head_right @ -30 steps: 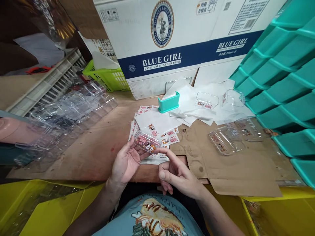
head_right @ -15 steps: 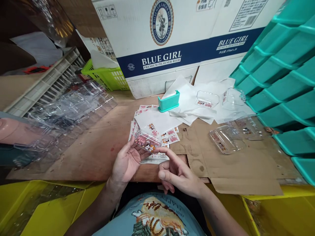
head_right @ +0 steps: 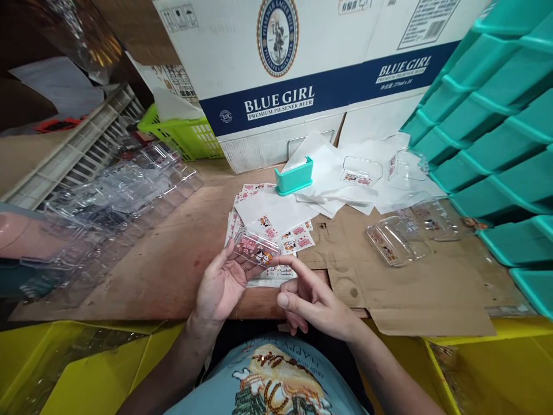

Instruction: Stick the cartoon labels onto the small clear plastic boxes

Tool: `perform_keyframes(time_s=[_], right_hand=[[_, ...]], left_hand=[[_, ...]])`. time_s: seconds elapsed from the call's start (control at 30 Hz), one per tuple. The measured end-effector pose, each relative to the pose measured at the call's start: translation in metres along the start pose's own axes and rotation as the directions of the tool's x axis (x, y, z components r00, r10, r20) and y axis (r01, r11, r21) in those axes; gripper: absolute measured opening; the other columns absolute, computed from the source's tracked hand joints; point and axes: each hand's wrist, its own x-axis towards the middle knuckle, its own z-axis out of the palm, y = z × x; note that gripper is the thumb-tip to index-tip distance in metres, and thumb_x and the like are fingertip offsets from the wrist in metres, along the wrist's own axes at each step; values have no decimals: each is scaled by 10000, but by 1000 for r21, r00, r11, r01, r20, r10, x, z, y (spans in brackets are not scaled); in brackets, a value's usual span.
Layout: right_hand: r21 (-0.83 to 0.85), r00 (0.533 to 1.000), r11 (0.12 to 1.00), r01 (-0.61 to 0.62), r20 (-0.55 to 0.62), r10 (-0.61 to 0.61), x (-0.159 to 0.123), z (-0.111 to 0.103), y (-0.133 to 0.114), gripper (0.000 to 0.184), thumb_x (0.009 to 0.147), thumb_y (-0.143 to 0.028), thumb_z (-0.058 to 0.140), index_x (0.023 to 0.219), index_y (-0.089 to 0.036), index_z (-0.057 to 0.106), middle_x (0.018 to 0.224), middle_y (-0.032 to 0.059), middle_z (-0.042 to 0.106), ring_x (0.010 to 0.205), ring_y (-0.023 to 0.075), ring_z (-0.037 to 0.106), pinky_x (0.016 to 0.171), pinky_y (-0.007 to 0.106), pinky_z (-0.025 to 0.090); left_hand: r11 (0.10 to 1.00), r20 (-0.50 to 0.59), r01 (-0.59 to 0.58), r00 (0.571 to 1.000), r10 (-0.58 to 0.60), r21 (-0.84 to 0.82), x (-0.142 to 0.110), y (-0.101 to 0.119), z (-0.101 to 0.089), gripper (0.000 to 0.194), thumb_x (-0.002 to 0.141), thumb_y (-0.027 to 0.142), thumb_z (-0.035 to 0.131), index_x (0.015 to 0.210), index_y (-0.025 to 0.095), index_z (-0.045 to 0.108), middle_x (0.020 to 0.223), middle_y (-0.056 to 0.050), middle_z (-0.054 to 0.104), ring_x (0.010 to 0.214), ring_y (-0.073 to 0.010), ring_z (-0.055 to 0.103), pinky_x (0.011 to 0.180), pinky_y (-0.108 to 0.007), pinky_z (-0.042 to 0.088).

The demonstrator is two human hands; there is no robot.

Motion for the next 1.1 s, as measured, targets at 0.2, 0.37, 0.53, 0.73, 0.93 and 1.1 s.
perform_keyframes(time_s=[0.2, 0.37, 0.53, 0.73, 0.93, 1.1], right_hand=[[-38, 1000, 999, -15, -9, 15, 0, -1, 0, 600, 962, -344, 595, 1442, -200, 264, 590, -101, 485, 424, 52, 399, 507, 254, 516], [-73, 999, 996, -41, -28, 40, -1, 0, -3, 567, 959, -368, 597, 1418, -202, 308, 579, -98, 493, 421, 53, 399, 504, 248, 512], [-92, 999, 995, -38, -28, 36, 1, -2, -2, 545, 959, -380, 593, 1406, -211, 329, 567, -98, 501, 416, 52, 400, 490, 225, 490], [-118, 999, 992, -40, -35, 36, 1, -3, -3, 517, 967, -377, 586, 1398, -233, 339, 564, -95, 511, 409, 49, 398, 449, 190, 415], [-122, 998, 991, -50, -47, 45, 2, 0, -5, 570, 968, -397, 579, 1431, -214, 302, 548, -96, 518, 407, 62, 428, 435, 190, 398], [-154, 994, 985, -83, -85, 70, 6, 6, -9, 601, 960, -438, 575, 1432, -189, 297, 514, -103, 517, 394, 68, 425, 420, 181, 395]], left_hand=[[1000, 2, 7, 1000, -7, 9, 0, 0, -1, 286, 953, 326, 530, 1021, 124, 720, 1050, -109, 766, 1081, -259, 694, 1000, -447, 521], [1000, -2, 18, 1000, -18, 10, 1, 1, -3, 304, 968, 334, 502, 979, 133, 729, 1037, -102, 770, 1014, -251, 719, 997, -468, 519], [1000, -7, 25, 1000, -25, 2, 1, 1, -4, 348, 995, 331, 442, 991, 134, 730, 1020, -99, 773, 970, -238, 729, 988, -483, 523], [1000, -10, 7, 1000, -7, 25, 2, -2, -6, 314, 976, 346, 483, 970, 156, 732, 1038, -89, 771, 1007, -239, 722, 1012, -464, 507], [999, -25, -17, 1000, 18, 46, 2, -2, -5, 261, 939, 367, 555, 953, 177, 733, 1030, -80, 773, 1024, -251, 717, 1015, -487, 501], [981, -69, -130, 988, 141, 141, 1, -8, -4, 121, 842, 277, 708, 882, 171, 750, 942, -58, 785, 897, -239, 741, 915, -474, 569]])
